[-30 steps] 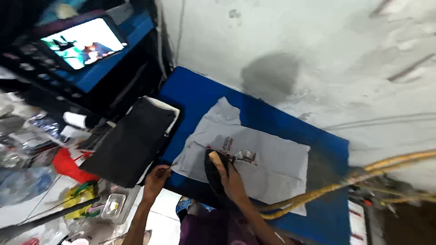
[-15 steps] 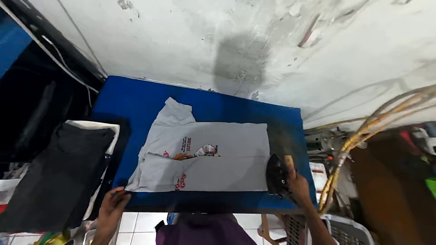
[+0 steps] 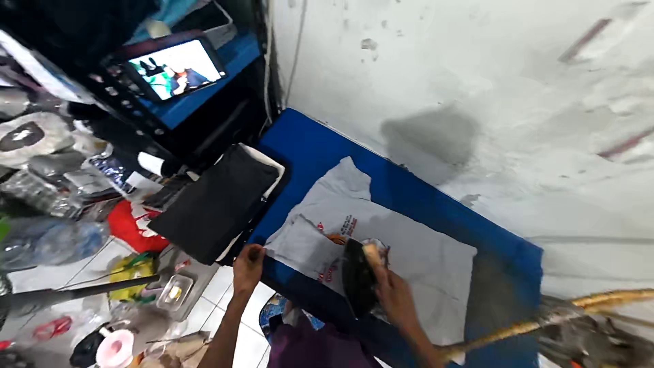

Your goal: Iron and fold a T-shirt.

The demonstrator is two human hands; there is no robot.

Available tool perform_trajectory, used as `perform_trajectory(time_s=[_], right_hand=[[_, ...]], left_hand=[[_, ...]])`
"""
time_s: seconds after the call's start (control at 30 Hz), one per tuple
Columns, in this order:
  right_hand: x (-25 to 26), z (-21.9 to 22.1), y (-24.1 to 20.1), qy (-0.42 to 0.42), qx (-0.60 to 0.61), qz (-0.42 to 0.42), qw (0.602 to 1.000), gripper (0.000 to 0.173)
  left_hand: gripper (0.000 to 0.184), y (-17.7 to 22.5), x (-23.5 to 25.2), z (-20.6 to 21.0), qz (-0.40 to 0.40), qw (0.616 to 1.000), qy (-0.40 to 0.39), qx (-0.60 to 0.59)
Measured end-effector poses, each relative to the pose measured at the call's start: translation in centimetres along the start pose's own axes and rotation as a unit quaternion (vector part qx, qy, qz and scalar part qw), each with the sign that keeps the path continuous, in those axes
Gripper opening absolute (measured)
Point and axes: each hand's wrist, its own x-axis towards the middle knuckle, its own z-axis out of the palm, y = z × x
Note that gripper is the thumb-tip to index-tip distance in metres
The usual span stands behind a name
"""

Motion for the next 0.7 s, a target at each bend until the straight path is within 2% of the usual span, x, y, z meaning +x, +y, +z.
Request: perform_trajectory(time_s=[0.1, 0.17, 0.27, 0.37, 0.47, 0.57, 0.7], right_hand=[[3.3, 7.2, -5.6, -0.062, -0.082, -0.1, 0.99, 0.053], [4.8, 10.8, -8.9, -0.104, -0.166, -0.113, 0.974, 0.062], [6.5, 11.4, -12.2, -0.138, -0.217, -0.093, 0.962, 0.067], [9.4, 7.8, -11.5, -0.109, -0.188, -0.05, 0.975, 0.069], [11.8, 1.6, -7.3, -0.032, -0.152, -0.015, 0.988, 0.068], [12.8, -6.4, -0.5, 0.031, -0.142, 0.057, 0.988, 0.067], [11.4, -16.0, 11.0, 0.148, -0.088, 0.151, 0.974, 0.064]], left_hand=[[0.036, 0.2, -0.6, -0.4, -0.015, 0.999, 0.013, -0.041], [0.037, 0.1, -1.4, -1.1, -0.007, 0.996, 0.041, -0.074], [0.038, -0.3, -2.7, -2.5, -0.014, 0.993, 0.066, -0.1], [0.039, -0.6, -2.8, -3.0, 0.004, 0.991, 0.078, -0.106], [0.039, 1.0, -2.3, -3.6, 0.035, 0.992, 0.071, -0.097], [0.04, 2.7, -0.8, -2.8, 0.084, 0.991, 0.049, -0.089], [0.041, 5.9, 2.6, -0.2, 0.118, 0.992, 0.008, -0.049]])
